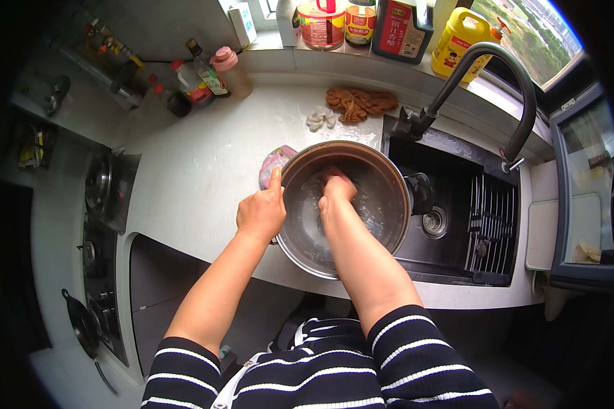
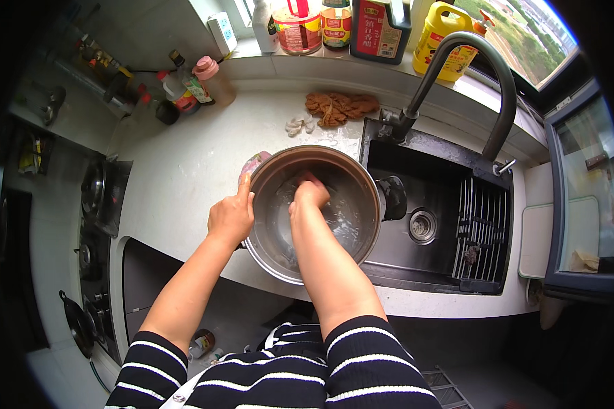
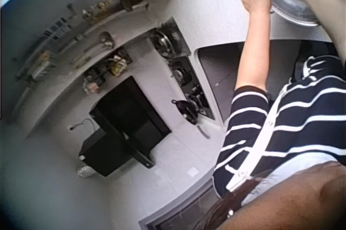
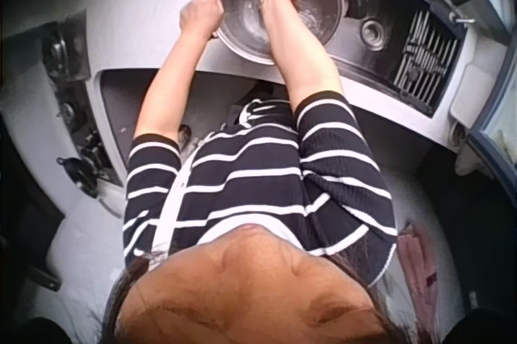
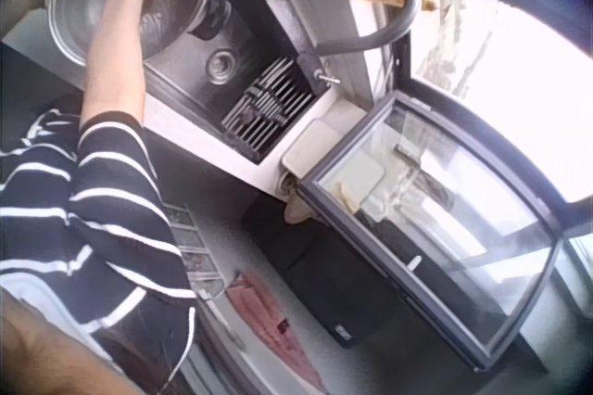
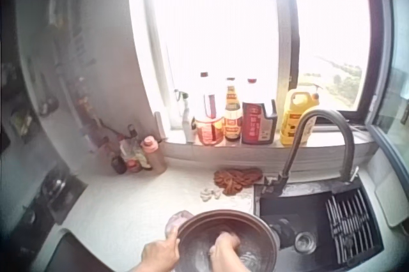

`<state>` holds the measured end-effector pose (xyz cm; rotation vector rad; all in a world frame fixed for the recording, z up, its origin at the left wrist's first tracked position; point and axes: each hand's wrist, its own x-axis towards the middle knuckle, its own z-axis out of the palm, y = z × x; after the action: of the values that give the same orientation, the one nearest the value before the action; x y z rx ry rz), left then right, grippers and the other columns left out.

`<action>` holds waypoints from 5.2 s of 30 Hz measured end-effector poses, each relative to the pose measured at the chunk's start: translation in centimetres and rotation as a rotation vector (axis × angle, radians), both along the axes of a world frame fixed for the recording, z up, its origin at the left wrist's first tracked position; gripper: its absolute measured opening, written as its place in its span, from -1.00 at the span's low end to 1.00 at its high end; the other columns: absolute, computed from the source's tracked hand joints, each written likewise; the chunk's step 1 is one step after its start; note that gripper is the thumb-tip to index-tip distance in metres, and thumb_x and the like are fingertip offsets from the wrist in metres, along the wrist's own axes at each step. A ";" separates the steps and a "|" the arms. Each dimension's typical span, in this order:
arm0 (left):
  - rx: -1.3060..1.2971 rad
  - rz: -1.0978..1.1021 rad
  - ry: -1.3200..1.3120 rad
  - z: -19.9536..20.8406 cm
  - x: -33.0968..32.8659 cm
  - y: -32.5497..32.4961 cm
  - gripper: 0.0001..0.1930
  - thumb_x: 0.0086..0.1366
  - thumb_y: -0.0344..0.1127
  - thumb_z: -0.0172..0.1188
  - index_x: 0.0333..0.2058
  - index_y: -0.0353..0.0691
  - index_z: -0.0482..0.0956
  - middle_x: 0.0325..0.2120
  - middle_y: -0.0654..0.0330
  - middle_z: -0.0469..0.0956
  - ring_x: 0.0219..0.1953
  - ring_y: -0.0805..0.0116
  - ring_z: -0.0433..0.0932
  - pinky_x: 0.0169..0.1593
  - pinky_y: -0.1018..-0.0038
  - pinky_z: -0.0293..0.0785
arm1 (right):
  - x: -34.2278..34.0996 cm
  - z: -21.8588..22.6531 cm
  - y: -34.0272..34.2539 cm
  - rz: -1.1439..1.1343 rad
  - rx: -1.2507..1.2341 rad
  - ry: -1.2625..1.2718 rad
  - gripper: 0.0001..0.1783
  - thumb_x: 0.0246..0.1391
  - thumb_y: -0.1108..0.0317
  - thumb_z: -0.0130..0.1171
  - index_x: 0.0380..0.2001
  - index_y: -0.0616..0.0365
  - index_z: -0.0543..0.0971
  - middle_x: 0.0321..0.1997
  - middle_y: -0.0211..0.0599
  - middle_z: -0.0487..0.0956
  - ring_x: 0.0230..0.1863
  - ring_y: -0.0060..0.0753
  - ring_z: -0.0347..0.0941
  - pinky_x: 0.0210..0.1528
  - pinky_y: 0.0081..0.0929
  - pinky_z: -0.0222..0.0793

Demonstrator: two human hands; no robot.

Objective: The person washes a white bowl and a metal pot in the kitchen sink using a sponge and running water. They rinse the items thoroughly and place the bowl into a drawer. The person also handles a plastic bag and a cloth during the process.

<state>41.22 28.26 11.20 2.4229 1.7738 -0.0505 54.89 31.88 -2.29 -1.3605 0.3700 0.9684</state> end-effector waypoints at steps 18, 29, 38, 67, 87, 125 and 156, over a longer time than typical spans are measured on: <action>0.011 -0.027 0.002 -0.2 -0.5 0.3 -0.53 0.32 -0.16 -0.08 0.19 -0.01 0.22 -0.65 0.01 0.55 -0.56 0.00 0.58 -0.43 0.15 0.49 | 2.0 3.6 -2.1 -0.227 0.255 0.208 -0.47 -0.05 0.68 -0.14 0.07 0.20 0.35 -0.03 -0.26 0.51 -0.02 -0.40 0.42 0.09 -0.40 0.15; 0.000 -0.017 0.028 0.3 -0.1 0.2 -0.53 0.32 -0.16 -0.10 0.20 -0.02 0.20 -0.59 -0.02 0.57 -0.51 -0.03 0.58 -0.39 0.14 0.49 | -2.4 3.1 -4.5 0.839 0.226 -0.045 -0.53 -0.23 0.59 0.26 -0.13 0.34 0.48 -0.26 -0.19 0.57 -0.28 -0.39 0.49 -0.20 -0.48 0.41; -0.040 0.023 0.017 0.4 -0.1 0.3 -0.55 0.33 -0.14 -0.12 0.19 0.04 0.22 -0.56 -0.03 0.57 -0.48 -0.03 0.58 -0.37 0.11 0.48 | 3.0 11.3 -10.1 2.009 0.172 -0.110 -0.73 -0.17 0.57 0.32 -0.30 0.30 0.54 -0.41 -0.32 0.58 -0.36 -0.55 0.50 -0.24 -0.61 0.43; 0.029 0.116 0.054 -0.2 0.4 -0.4 -0.55 0.34 -0.11 -0.13 0.20 0.12 0.20 -0.60 0.02 0.57 -0.53 0.00 0.58 -0.39 0.15 0.49 | 2.0 5.5 -9.0 2.627 -0.052 -1.406 -0.62 -0.22 0.47 0.20 -0.20 0.20 0.61 -0.17 -0.04 0.59 -0.09 -0.07 0.52 -0.13 -0.24 0.46; -0.085 -0.022 0.055 0.2 0.0 0.4 -0.50 0.35 -0.16 -0.19 0.26 0.00 0.09 -0.54 0.02 0.60 -0.50 0.04 0.61 -0.40 0.17 0.52 | -2.2 2.9 -1.4 0.333 0.064 -0.196 -0.62 -0.22 0.54 0.32 -0.23 0.28 0.52 -0.26 -0.20 0.58 -0.26 -0.37 0.47 -0.17 -0.47 0.38; 0.001 0.012 0.047 0.1 0.3 0.2 -0.55 0.34 -0.14 -0.14 0.20 0.05 0.19 -0.61 -0.02 0.56 -0.52 -0.05 0.57 -0.40 0.11 0.47 | 0.4 6.5 -9.2 2.590 -0.048 -1.242 -0.76 -0.25 0.48 0.21 -0.38 0.22 0.66 -0.32 -0.04 0.61 -0.23 -0.06 0.55 -0.23 -0.21 0.44; -0.133 -0.005 0.046 1.2 1.1 -0.8 -0.49 0.35 -0.20 -0.19 0.27 0.00 0.05 -0.45 0.02 0.61 -0.42 0.06 0.62 -0.33 0.19 0.52 | -1.4 4.2 -8.6 2.115 -0.062 -0.958 -0.36 -0.29 0.45 0.09 -0.01 0.41 0.26 -0.10 0.22 0.48 -0.01 0.12 0.42 -0.02 -0.22 0.34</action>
<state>42.36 27.47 12.42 2.3508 1.7241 -0.2196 53.53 23.31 1.95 -1.7938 -2.1857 1.5793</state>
